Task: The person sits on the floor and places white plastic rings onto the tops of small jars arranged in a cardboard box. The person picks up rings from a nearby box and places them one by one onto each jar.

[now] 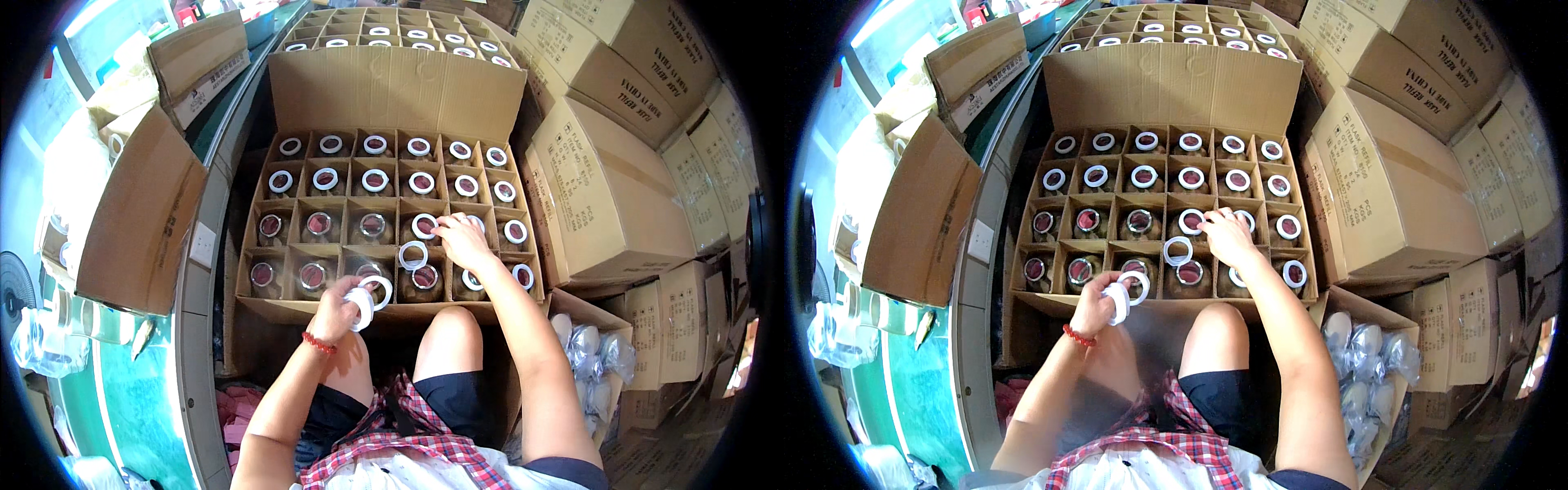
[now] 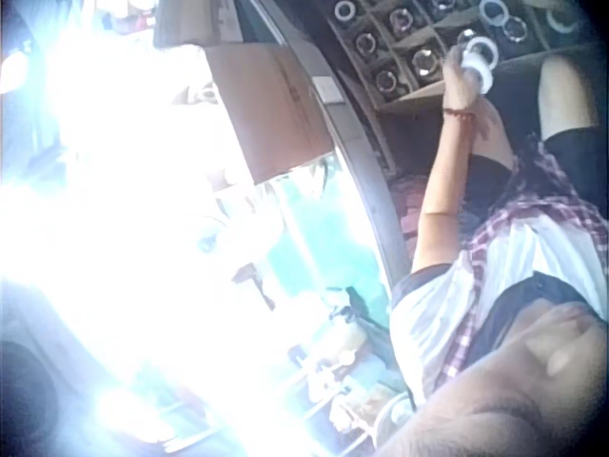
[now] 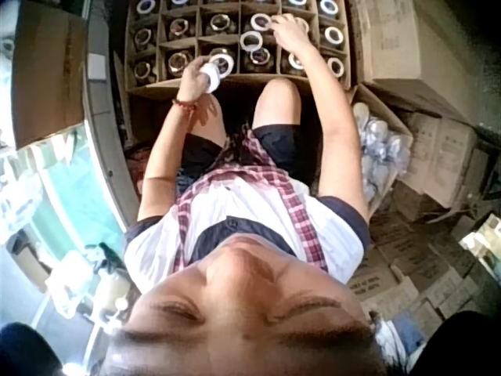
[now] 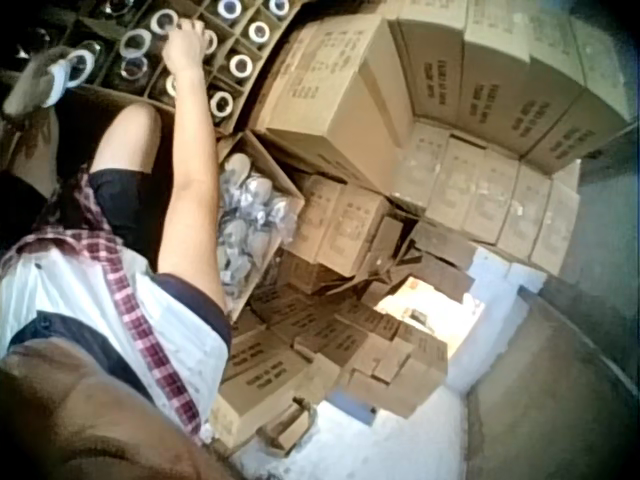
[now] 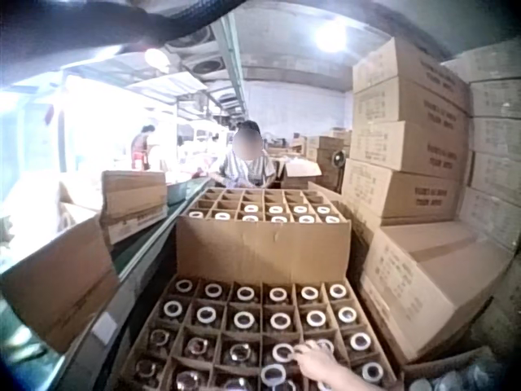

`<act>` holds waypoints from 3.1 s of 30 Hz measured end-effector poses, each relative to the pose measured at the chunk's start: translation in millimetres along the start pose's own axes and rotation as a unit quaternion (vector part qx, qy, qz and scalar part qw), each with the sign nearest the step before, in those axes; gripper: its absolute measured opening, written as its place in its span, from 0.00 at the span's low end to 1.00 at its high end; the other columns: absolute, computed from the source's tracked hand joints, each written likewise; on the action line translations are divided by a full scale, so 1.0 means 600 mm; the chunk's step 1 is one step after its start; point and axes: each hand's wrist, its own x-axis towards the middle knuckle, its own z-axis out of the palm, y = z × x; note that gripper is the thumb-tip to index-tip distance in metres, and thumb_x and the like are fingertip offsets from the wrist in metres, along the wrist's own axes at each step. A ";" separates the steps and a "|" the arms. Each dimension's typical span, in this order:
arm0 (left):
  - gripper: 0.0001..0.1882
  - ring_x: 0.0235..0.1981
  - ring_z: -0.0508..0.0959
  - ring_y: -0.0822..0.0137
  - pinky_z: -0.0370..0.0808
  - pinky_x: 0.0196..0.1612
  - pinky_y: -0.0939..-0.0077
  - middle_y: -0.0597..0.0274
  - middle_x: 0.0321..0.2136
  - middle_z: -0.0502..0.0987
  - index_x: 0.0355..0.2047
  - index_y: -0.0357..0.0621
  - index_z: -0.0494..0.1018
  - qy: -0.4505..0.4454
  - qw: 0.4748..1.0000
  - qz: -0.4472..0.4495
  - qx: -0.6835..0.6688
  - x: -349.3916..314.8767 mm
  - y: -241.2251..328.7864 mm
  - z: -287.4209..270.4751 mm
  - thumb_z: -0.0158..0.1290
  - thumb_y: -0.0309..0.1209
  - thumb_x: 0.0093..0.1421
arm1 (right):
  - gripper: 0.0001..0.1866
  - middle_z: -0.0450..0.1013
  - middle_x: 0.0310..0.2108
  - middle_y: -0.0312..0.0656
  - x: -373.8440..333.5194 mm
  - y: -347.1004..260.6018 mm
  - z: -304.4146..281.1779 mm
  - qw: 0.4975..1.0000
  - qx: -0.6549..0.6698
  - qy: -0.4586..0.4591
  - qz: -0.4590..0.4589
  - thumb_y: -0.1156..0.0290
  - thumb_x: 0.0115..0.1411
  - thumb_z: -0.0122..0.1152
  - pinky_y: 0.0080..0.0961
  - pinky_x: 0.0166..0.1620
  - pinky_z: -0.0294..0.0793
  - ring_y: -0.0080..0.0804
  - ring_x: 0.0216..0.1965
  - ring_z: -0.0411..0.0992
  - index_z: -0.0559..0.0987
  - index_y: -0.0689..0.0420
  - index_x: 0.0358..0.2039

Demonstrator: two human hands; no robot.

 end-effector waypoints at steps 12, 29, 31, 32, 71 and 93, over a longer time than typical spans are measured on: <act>0.12 0.30 0.77 0.73 0.73 0.33 0.81 0.61 0.30 0.78 0.43 0.33 0.73 0.034 0.992 -0.021 -0.117 -0.030 -0.015 -0.013 0.51 0.24 0.59 | 0.07 0.73 0.32 0.39 -0.002 -0.065 0.004 0.982 0.132 0.060 0.121 0.67 0.53 0.63 0.37 0.34 0.74 0.44 0.32 0.75 0.74 0.54 0.29; 0.21 0.39 0.78 0.48 0.75 0.44 0.63 0.45 0.37 0.78 0.44 0.41 0.76 0.070 0.967 0.057 0.239 0.083 -0.051 -0.001 0.52 0.18 0.46 | 0.07 0.70 0.37 0.42 0.118 -0.131 0.102 0.999 0.029 -0.027 -0.033 0.70 0.52 0.61 0.38 0.44 0.70 0.44 0.42 0.71 0.77 0.56 0.33; 0.21 0.39 0.78 0.47 0.74 0.44 0.60 0.45 0.37 0.78 0.44 0.42 0.75 0.096 0.937 0.128 0.312 0.082 -0.062 -0.015 0.52 0.18 0.46 | 0.07 0.70 0.38 0.40 0.111 -0.146 0.089 0.997 -0.017 -0.040 -0.068 0.69 0.52 0.61 0.37 0.46 0.68 0.41 0.45 0.69 0.78 0.54 0.33; 0.21 0.39 0.77 0.47 0.73 0.44 0.59 0.45 0.37 0.77 0.43 0.42 0.75 0.108 0.917 0.163 0.347 0.082 -0.067 -0.021 0.52 0.18 0.46 | 0.07 0.71 0.38 0.40 0.108 -0.151 0.089 0.994 -0.040 -0.046 -0.086 0.68 0.52 0.61 0.36 0.47 0.66 0.40 0.46 0.68 0.78 0.54 0.33; 0.16 0.32 0.81 0.52 0.78 0.36 0.62 0.36 0.50 0.69 0.44 0.53 0.72 -0.112 0.783 0.123 0.599 0.052 0.017 0.016 0.51 0.29 0.53 | 0.22 0.61 0.63 0.36 0.088 -0.099 0.080 0.986 0.035 -0.158 -0.043 0.78 0.54 0.51 0.55 0.64 0.46 0.43 0.65 0.55 0.77 0.48 0.49; 0.25 0.35 0.79 0.48 0.77 0.36 0.59 0.50 0.43 0.73 0.52 0.54 0.69 -0.053 0.792 0.108 0.598 0.055 -0.007 0.013 0.54 0.26 0.51 | 0.05 0.73 0.34 0.40 -0.016 -0.117 0.006 0.997 0.074 0.002 -0.019 0.68 0.52 0.62 0.36 0.44 0.72 0.41 0.39 0.72 0.81 0.55 0.27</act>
